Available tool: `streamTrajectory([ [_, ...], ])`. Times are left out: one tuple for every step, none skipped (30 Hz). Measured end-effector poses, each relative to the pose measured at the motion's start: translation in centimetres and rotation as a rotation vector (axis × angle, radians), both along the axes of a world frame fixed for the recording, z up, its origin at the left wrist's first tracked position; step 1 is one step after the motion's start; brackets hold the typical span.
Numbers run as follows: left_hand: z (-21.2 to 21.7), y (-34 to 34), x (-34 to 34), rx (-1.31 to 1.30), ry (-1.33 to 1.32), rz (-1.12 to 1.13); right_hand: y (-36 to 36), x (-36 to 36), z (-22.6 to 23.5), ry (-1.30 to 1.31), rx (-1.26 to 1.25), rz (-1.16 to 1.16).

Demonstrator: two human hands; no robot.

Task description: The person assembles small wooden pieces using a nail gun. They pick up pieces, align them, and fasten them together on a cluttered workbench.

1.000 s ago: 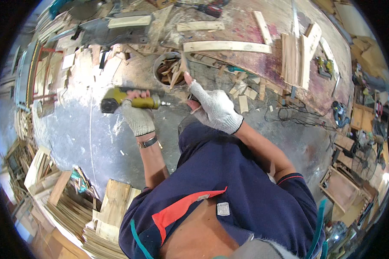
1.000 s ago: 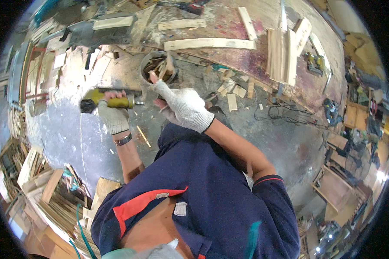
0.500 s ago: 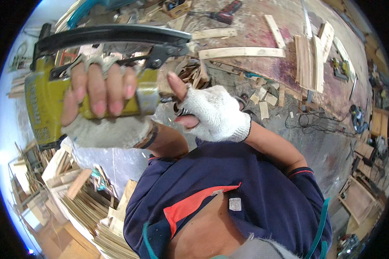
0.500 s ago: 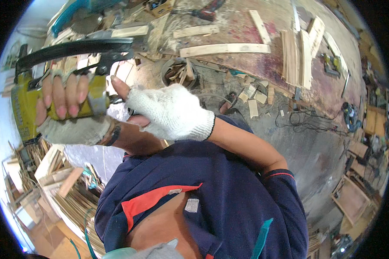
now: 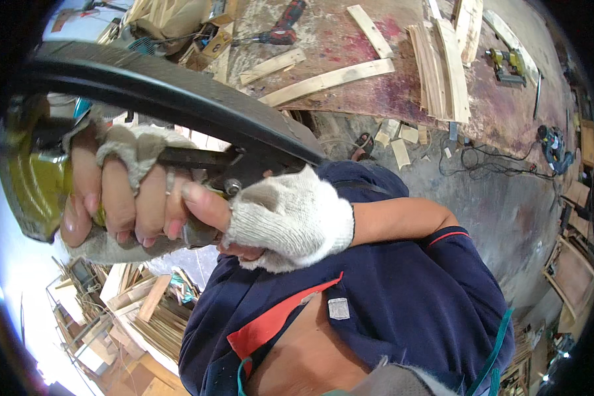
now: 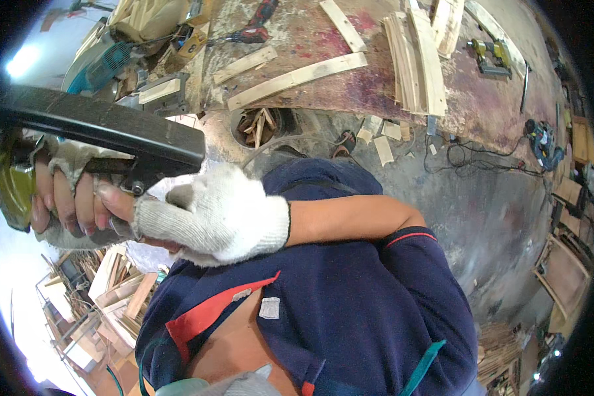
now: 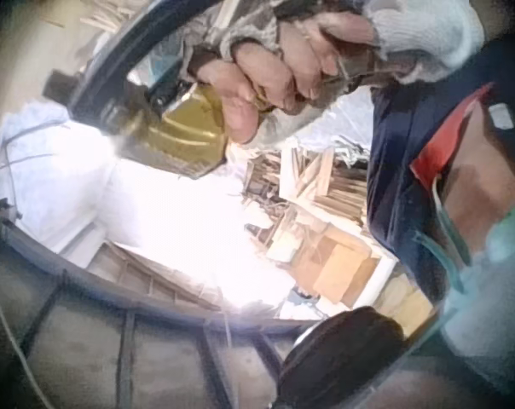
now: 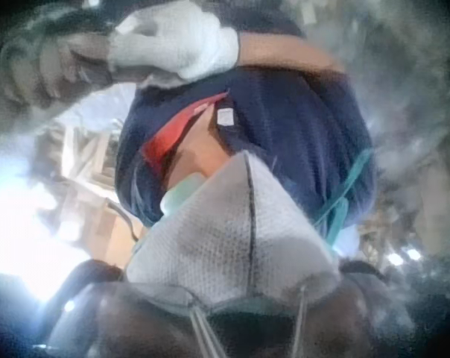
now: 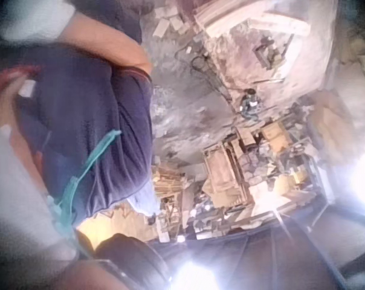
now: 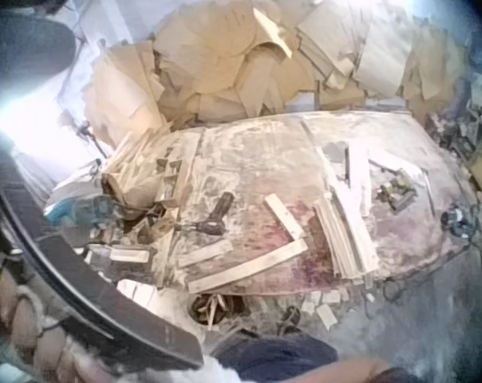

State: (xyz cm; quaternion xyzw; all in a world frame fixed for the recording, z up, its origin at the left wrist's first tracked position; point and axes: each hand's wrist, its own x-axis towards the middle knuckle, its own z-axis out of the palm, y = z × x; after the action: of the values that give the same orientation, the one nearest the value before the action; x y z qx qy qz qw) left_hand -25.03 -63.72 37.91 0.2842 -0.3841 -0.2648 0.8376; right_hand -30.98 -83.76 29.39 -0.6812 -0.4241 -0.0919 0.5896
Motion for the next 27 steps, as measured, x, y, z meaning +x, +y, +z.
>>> streamTrajectory([
  [0.3,-1.0,0.4,0.074,0.087,0.035,-0.7,0.2,0.0,0.048,0.034,-0.004],
  [0.7,-2.0,0.9,0.150,0.174,0.067,-1.6,0.6,-0.2,0.113,-0.018,-0.067],
  [-0.6,-4.3,0.6,0.063,0.272,0.226,-2.3,1.0,-0.3,0.170,-0.070,-0.094],
  [-2.1,-7.2,1.3,-0.024,0.345,0.340,-4.0,2.3,-1.3,0.201,-0.144,-0.226],
  [-5.7,-8.5,2.5,-0.123,0.327,0.409,-5.2,3.4,-2.3,0.237,-0.225,-0.316],
  [-7.9,-10.4,2.6,0.048,0.437,0.628,-6.7,4.4,-4.0,0.241,-0.242,-0.415],
  [-10.3,-13.3,2.1,0.250,0.495,0.911,-7.9,5.0,-4.7,0.197,-0.367,-0.533],
  [-14.4,-14.0,2.8,0.046,0.637,0.699,-9.1,5.3,-5.2,0.160,-0.492,-0.665],
  [-15.5,-15.2,2.5,0.466,0.594,0.786,-9.9,5.5,-7.0,0.181,-0.506,-0.679],
  [-16.5,-16.4,2.2,0.882,0.537,0.784,-10.4,5.5,-9.0,0.201,-0.528,-0.694],
  [-18.6,-17.1,1.9,0.849,0.584,0.696,-10.5,5.0,-10.4,0.296,-0.537,-0.733],
  [-20.7,-18.0,1.6,0.828,0.630,0.606,-10.9,4.5,-12.2,0.352,-0.577,-0.794],
  [-22.5,-18.9,1.0,0.877,0.550,0.550,-11.8,4.1,-16.4,0.598,-0.407,-0.760],
  [-23.8,-19.0,0.6,0.923,0.471,0.495,-12.2,3.5,-18.6,0.727,-0.263,-0.739],
  [-24.1,-18.3,0.7,1.004,0.308,0.389,-12.6,2.9,-20.7,0.850,-0.112,-0.727],
  [-24.3,-17.1,1.2,1.074,0.139,0.289,-14.0,2.0,-23.0,0.885,-0.157,-0.775],
  [-24.7,-15.7,1.8,1.137,-0.037,0.179,-15.3,1.0,-25.1,0.923,-0.202,-0.828],
  [-25.6,-14.1,3.1,1.153,-0.112,0.055,-14.9,0.8,-24.6,0.806,-0.249,-0.926],
  [-26.7,-12.4,4.5,1.263,-0.215,0.151,-13.8,1.2,-21.9,0.819,-0.368,-0.991],
  [-28.1,-10.5,6.1,1.391,-0.307,0.260,-12.9,2.3,-19.8,0.831,-0.481,-1.034],
  [-31.3,-8.5,7.7,1.560,-0.512,0.485,-13.3,1.6,-21.6,0.838,-0.343,-1.072],
  [-35.0,-6.7,8.5,1.724,-0.700,0.727,-12.7,2.0,-20.9,0.871,-0.410,-1.066],
  [-37.2,-5.6,9.5,1.714,-0.743,0.759,-11.9,2.6,-19.7,0.904,-0.473,-1.069],
  [-38.9,-4.6,10.4,1.702,-0.787,0.794,-11.0,3.2,-18.8,0.933,-0.536,-1.073],
  [-39.7,-4.2,11.1,1.686,-0.831,0.825,-10.1,3.8,-18.5,0.953,-0.710,-1.111],
  [-40.6,-4.2,11.5,1.683,-0.847,0.790,-10.0,3.9,-19.5,0.884,-0.718,-1.079],
  [-41.2,-4.4,12.0,1.679,-0.867,0.756,-9.5,4.4,-19.5,0.876,-0.706,-1.056],
])
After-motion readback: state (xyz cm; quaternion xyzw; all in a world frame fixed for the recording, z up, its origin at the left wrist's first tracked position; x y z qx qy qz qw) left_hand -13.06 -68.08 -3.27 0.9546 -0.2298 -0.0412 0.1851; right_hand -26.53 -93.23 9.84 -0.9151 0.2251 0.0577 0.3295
